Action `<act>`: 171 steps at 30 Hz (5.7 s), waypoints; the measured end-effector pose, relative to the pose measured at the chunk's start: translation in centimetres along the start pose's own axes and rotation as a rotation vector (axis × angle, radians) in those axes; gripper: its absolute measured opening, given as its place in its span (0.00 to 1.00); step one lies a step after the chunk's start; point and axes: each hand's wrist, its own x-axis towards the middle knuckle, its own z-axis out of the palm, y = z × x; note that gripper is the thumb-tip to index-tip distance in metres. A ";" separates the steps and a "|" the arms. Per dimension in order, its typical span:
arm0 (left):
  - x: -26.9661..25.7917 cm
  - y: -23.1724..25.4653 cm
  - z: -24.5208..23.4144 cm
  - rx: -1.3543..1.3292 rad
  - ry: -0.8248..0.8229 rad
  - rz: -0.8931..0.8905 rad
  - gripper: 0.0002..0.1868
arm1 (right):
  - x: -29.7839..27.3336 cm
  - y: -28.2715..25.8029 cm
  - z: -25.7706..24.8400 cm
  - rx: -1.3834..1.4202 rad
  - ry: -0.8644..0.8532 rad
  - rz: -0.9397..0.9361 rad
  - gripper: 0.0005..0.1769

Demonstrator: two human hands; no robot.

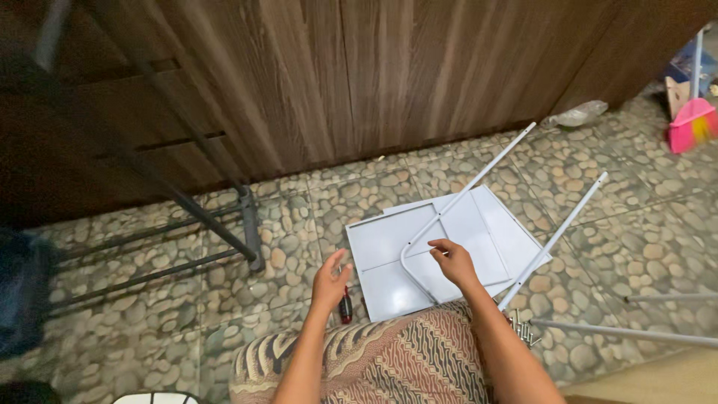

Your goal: The person assembles a white metal shelving unit by connecting tubular frame pieces and inserting white panels. They align the frame, insert connectors, and fit panels into the frame, working with multiple parts on the floor.

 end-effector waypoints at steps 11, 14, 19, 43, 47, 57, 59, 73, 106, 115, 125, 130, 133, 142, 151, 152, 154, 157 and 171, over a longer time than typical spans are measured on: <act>3.3 -7.6 -5.8 0.109 0.094 0.151 0.29 | 2.7 4.9 5.6 -0.367 -0.284 0.174 0.19; 4.5 -8.6 -6.4 0.122 0.101 0.152 0.29 | 3.3 5.7 5.4 -0.422 -0.349 0.349 0.21; 6.5 -8.8 -5.4 0.165 0.118 0.154 0.28 | 4.0 6.4 5.4 -0.567 -0.484 0.314 0.25; 4.0 -7.6 7.5 0.276 -0.198 0.025 0.28 | 6.7 -0.4 1.9 -0.428 -0.002 0.108 0.16; 2.7 -3.4 12.6 -0.017 -0.295 0.000 0.32 | 4.7 -7.3 0.2 -0.223 0.045 0.036 0.18; 5.7 8.3 14.1 -0.266 0.091 0.176 0.24 | -4.6 -14.0 1.1 0.355 -0.166 -0.179 0.28; 5.9 9.6 13.0 -0.540 0.059 0.021 0.21 | -5.1 -11.4 -0.4 0.183 -0.080 -0.310 0.23; 2.7 13.6 -1.1 -0.551 0.153 -0.017 0.19 | -0.5 7.6 -4.2 1.307 0.293 0.738 0.39; 8.2 -8.1 -12.0 -0.502 0.324 -0.247 0.12 | 6.3 7.5 6.5 0.098 -0.173 0.412 0.23; 9.3 -10.9 -10.3 -0.343 0.317 -0.286 0.16 | 9.2 9.7 3.7 -0.271 0.017 0.460 0.34; 10.8 -12.2 -8.6 -0.288 0.304 -0.247 0.11 | 11.0 12.7 2.4 -0.732 -0.124 0.436 0.19; 11.5 -12.2 -8.1 -0.344 0.294 -0.269 0.09 | 12.4 13.8 1.9 -0.704 -0.116 0.416 0.17; 11.7 -11.8 -8.3 -0.320 0.294 -0.281 0.10 | 12.7 14.3 0.5 -0.714 -0.038 0.390 0.18; 11.1 -10.1 -7.5 -0.336 0.277 -0.282 0.15 | 11.5 14.7 -5.1 -0.735 0.083 0.502 0.22; 11.2 -9.9 -7.5 -0.331 0.300 -0.232 0.16 | 7.9 14.6 -4.9 -0.734 0.208 0.436 0.17; 11.3 -9.8 -7.6 -0.347 0.303 -0.216 0.17 | 7.8 14.6 -4.5 -0.727 0.226 0.408 0.16; 11.3 -9.6 -7.6 -0.325 0.300 -0.237 0.18 | 8.2 14.4 -3.8 -0.758 0.134 0.448 0.15; 10.5 -9.7 -7.7 -0.368 0.269 -0.240 0.19 | 8.4 14.3 -2.5 -0.774 0.050 0.442 0.16; 9.3 -7.7 -7.9 -0.562 0.050 -0.221 0.30 | 11.2 11.6 0.5 0.113 -0.232 0.619 0.26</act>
